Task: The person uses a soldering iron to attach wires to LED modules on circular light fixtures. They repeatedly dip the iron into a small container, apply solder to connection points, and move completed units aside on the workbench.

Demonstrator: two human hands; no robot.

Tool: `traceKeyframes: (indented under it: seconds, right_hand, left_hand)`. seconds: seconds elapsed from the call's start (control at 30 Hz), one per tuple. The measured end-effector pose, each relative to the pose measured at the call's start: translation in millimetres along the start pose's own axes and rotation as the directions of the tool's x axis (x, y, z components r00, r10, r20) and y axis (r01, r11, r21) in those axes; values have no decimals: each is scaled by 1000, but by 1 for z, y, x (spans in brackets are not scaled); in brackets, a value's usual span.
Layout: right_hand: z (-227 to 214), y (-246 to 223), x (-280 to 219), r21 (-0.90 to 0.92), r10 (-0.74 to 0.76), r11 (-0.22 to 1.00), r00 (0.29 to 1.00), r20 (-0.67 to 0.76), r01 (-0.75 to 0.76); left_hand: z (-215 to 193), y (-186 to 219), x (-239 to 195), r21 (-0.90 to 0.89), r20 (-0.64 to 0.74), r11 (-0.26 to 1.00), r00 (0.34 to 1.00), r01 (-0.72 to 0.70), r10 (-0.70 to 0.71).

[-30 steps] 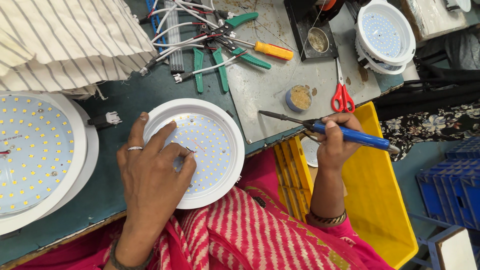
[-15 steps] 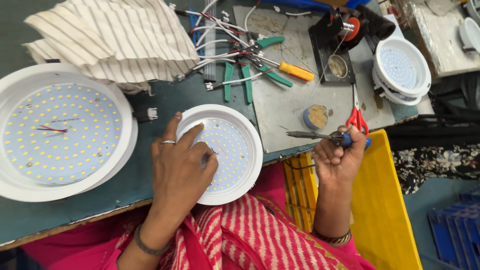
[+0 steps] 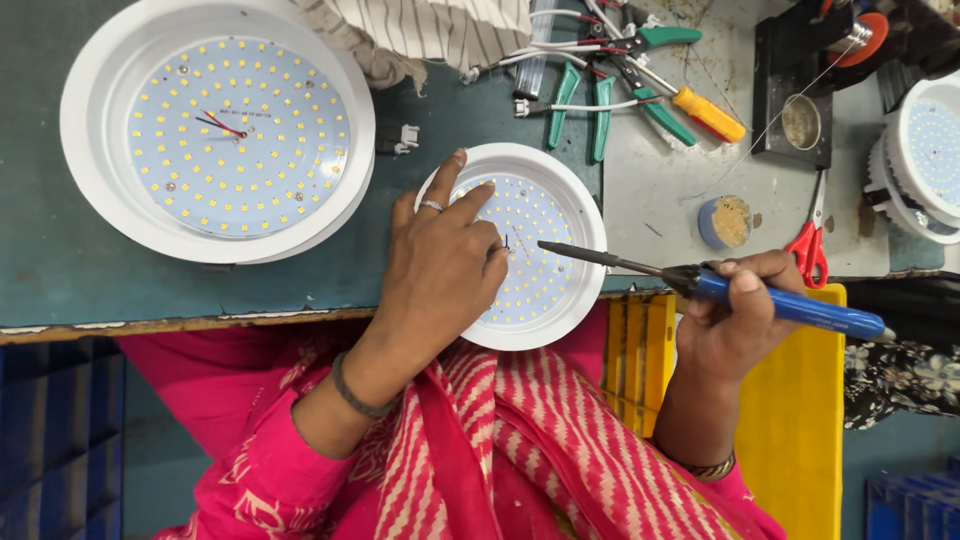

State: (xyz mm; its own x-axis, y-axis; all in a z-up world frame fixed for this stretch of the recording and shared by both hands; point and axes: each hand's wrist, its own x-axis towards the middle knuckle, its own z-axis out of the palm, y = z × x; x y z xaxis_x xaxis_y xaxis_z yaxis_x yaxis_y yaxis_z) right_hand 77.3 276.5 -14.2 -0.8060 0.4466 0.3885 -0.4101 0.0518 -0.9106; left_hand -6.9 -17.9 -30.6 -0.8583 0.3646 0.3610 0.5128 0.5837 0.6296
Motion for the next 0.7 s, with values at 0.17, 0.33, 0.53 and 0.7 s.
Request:
traceKeyframes:
  seconds: [0.17, 0.33, 0.53, 0.7]
  right_hand:
    - [6, -4, -7, -134, -17, 991, 999, 44, 23]
    - [11, -9, -11, -213, -30, 975, 990, 135, 59]
    - [14, -9, -9, -203, -9, 978, 979, 201, 51]
    - [14, -10, -8, -235, -4, 970, 974, 229, 60]
  left_hand:
    - [0, 2, -1, 21, -19, 1000, 1000, -22, 22]
    - [0, 4, -1, 43, -30, 999, 999, -25, 27]
    - [1, 4, -2, 42, -40, 999, 999, -27, 29]
    - [1, 4, -3, 50, -48, 998, 998, -38, 40]
